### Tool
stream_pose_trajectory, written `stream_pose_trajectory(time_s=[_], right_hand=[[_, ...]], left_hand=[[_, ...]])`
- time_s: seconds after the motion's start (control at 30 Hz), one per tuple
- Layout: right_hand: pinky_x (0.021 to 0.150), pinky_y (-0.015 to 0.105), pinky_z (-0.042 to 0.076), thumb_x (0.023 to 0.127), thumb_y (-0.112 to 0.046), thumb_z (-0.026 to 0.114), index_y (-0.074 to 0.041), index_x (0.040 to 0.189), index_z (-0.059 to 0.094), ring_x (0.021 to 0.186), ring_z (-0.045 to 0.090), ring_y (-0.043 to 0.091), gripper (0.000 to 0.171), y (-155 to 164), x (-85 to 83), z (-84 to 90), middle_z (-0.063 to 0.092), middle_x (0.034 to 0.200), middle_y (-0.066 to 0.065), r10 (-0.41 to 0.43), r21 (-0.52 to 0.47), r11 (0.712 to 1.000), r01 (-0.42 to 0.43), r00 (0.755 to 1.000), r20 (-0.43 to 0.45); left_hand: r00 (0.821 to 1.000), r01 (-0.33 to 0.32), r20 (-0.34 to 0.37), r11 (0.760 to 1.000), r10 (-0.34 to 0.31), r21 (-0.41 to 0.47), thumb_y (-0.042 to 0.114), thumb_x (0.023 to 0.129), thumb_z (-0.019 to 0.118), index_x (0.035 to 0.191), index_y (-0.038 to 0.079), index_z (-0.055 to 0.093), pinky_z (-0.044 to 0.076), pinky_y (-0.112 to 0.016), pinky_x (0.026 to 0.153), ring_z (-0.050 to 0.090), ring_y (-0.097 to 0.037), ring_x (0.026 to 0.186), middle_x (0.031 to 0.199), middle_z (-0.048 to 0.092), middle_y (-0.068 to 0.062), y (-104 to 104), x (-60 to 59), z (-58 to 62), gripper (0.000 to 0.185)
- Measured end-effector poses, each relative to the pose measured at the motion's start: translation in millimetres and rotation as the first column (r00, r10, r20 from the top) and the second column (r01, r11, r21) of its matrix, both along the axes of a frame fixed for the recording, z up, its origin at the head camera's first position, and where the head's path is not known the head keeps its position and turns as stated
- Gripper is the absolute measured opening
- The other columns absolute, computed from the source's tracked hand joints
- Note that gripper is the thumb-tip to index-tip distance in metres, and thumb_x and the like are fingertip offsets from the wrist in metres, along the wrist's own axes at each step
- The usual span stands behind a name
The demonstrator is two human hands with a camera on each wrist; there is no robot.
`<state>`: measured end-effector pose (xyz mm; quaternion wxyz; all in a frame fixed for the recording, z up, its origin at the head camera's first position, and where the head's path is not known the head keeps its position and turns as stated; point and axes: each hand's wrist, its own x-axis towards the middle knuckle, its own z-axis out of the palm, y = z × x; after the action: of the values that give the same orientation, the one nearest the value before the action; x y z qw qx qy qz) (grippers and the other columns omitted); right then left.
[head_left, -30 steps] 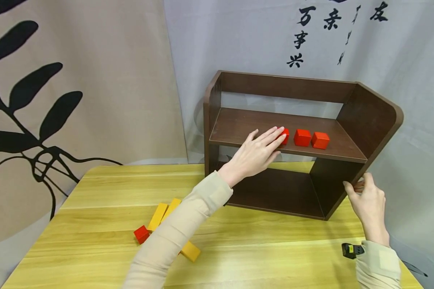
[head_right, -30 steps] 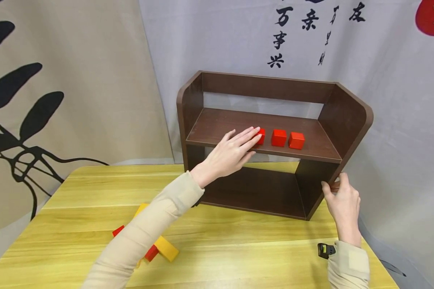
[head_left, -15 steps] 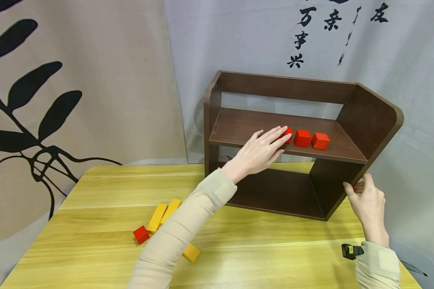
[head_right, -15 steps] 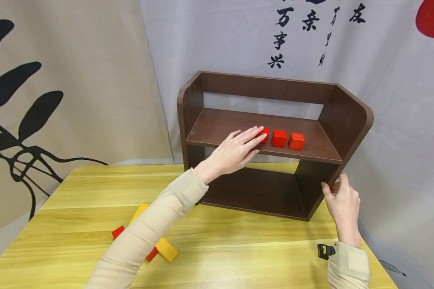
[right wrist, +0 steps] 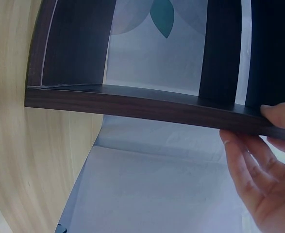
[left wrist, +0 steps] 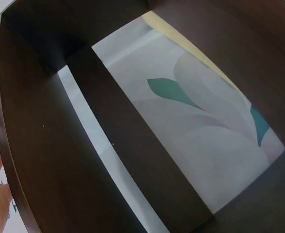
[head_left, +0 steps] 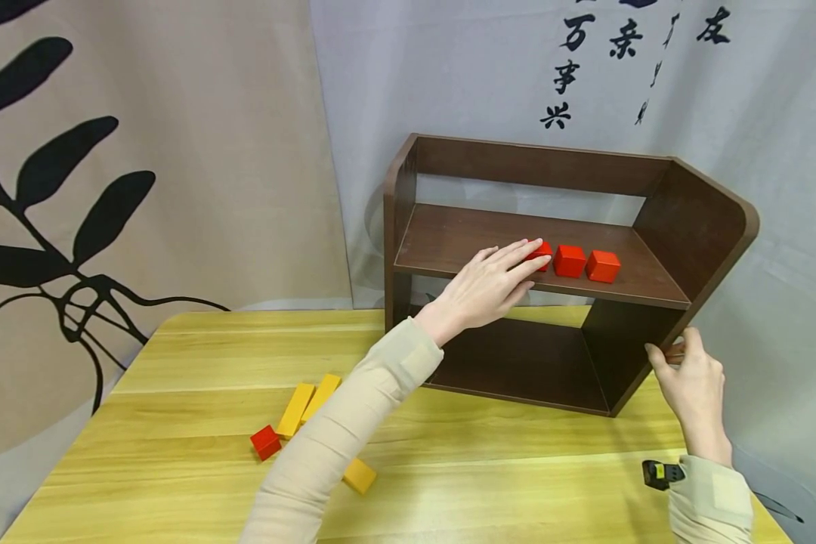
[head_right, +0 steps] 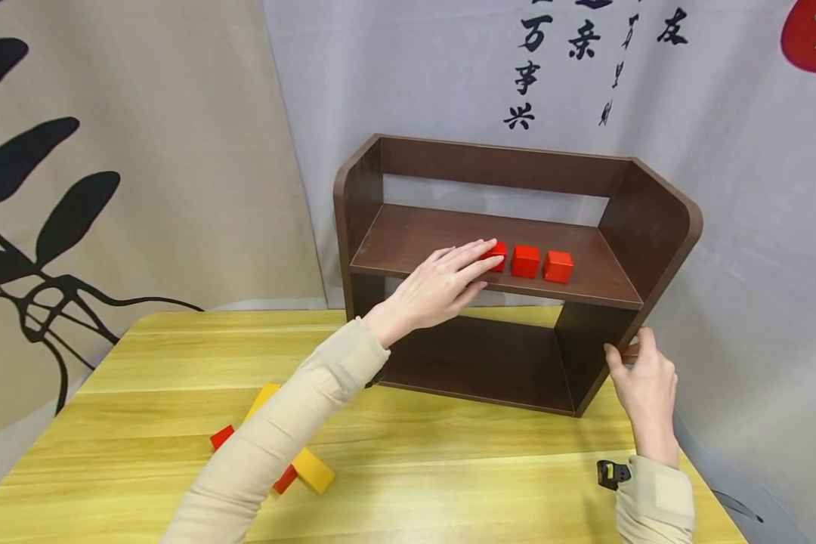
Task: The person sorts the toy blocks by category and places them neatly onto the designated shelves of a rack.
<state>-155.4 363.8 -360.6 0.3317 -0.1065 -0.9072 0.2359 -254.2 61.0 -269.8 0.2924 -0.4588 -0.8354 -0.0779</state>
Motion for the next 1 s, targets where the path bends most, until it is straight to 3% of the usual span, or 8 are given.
stream_pose_trajectory(time_s=[0.3, 0.5, 0.63, 0.77, 0.87, 0.93, 1.0], right_hand=[[0.064, 0.059, 0.04, 0.087, -0.016, 0.062, 0.004, 0.096, 0.048, 0.082, 0.061, 0.053, 0.026, 0, -0.7, -0.6, 0.066, 0.09, 0.032, 0.007, 0.002, 1.0, -0.007, 1.0, 0.006], [0.066, 0.06, 0.041, 0.087, -0.016, 0.062, 0.004, 0.097, 0.048, 0.082, 0.061, 0.053, 0.026, -1, -0.7, -1.6, 0.066, 0.091, 0.033, 0.006, 0.0, 1.0, -0.006, 1.0, -0.006], [0.065, 0.06, 0.04, 0.087, -0.016, 0.062, 0.004, 0.097, 0.049, 0.082, 0.059, 0.054, 0.026, 0, -0.5, -2.2, 0.065, 0.09, 0.033, 0.005, -0.006, 1.0, -0.005, 1.0, -0.007], [0.065, 0.06, 0.04, 0.087, -0.016, 0.062, 0.004, 0.097, 0.049, 0.081, 0.059, 0.054, 0.026, 0, -0.1, -1.2, 0.066, 0.09, 0.033, 0.0, -0.008, 1.0, 0.0, 1.0, -0.009], [0.065, 0.059, 0.04, 0.087, -0.016, 0.062, 0.004, 0.097, 0.049, 0.081, 0.059, 0.054, 0.026, 1, -0.2, -0.9, 0.065, 0.09, 0.032, -0.003, -0.012, 1.0, 0.003, 1.0, -0.006], [0.065, 0.059, 0.039, 0.087, -0.016, 0.062, 0.004, 0.097, 0.049, 0.081, 0.059, 0.054, 0.026, 1, -0.4, -1.1, 0.065, 0.09, 0.032, -0.003, -0.016, 1.0, 0.003, 1.0, -0.005], [0.064, 0.059, 0.039, 0.087, -0.016, 0.062, 0.004, 0.097, 0.049, 0.081, 0.059, 0.054, 0.026, 1, -0.7, -1.8, 0.065, 0.09, 0.032, -0.001, -0.018, 1.0, 0.001, 1.0, -0.002]], left_hand=[[0.994, 0.104, -0.043, 0.991, -0.1, 0.083, 0.023, 0.098, 0.05, 0.137, 0.016, 0.053, 0.038, -0.032, 0.111, 0.045, -0.015, 0.135, 0.144, 0.05, -0.001, -17, 10.1, -10.2, 0.039], [0.977, 0.195, -0.112, 0.97, -0.18, 0.147, 0.018, 0.096, 0.054, 0.13, 0.012, 0.058, 0.04, -0.027, 0.109, 0.052, -0.015, 0.129, 0.136, 0.057, -0.002, -42, 23.0, -26.7, 0.035], [0.973, 0.219, -0.109, 0.958, -0.202, 0.184, 0.016, 0.093, 0.059, 0.125, 0.01, 0.061, 0.046, -0.026, 0.102, 0.058, -0.015, 0.121, 0.129, 0.062, -0.003, -63, 32.5, -40.2, 0.032], [0.982, 0.189, -0.02, 0.963, -0.189, 0.193, 0.017, 0.091, 0.063, 0.123, 0.01, 0.063, 0.05, -0.027, 0.096, 0.062, -0.014, 0.113, 0.123, 0.066, -0.002, -91, 40.6, -54.0, 0.032], [0.981, 0.131, 0.111, 0.969, -0.157, 0.21, 0.018, 0.091, 0.063, 0.123, 0.011, 0.062, 0.051, -0.029, 0.095, 0.063, -0.015, 0.109, 0.12, 0.067, -0.001, -115, 46.0, -66.9, 0.033], [0.965, 0.084, 0.225, 0.969, -0.137, 0.231, 0.018, 0.092, 0.062, 0.124, 0.011, 0.062, 0.052, -0.031, 0.095, 0.063, -0.016, 0.11, 0.121, 0.066, -0.002, -132, 50.3, -76.9, 0.032], [0.932, 0.025, 0.344, 0.968, -0.112, 0.248, 0.02, 0.094, 0.059, 0.125, 0.011, 0.061, 0.052, -0.034, 0.096, 0.063, -0.018, 0.112, 0.122, 0.066, -0.003, -149, 54.9, -87.7, 0.032]])
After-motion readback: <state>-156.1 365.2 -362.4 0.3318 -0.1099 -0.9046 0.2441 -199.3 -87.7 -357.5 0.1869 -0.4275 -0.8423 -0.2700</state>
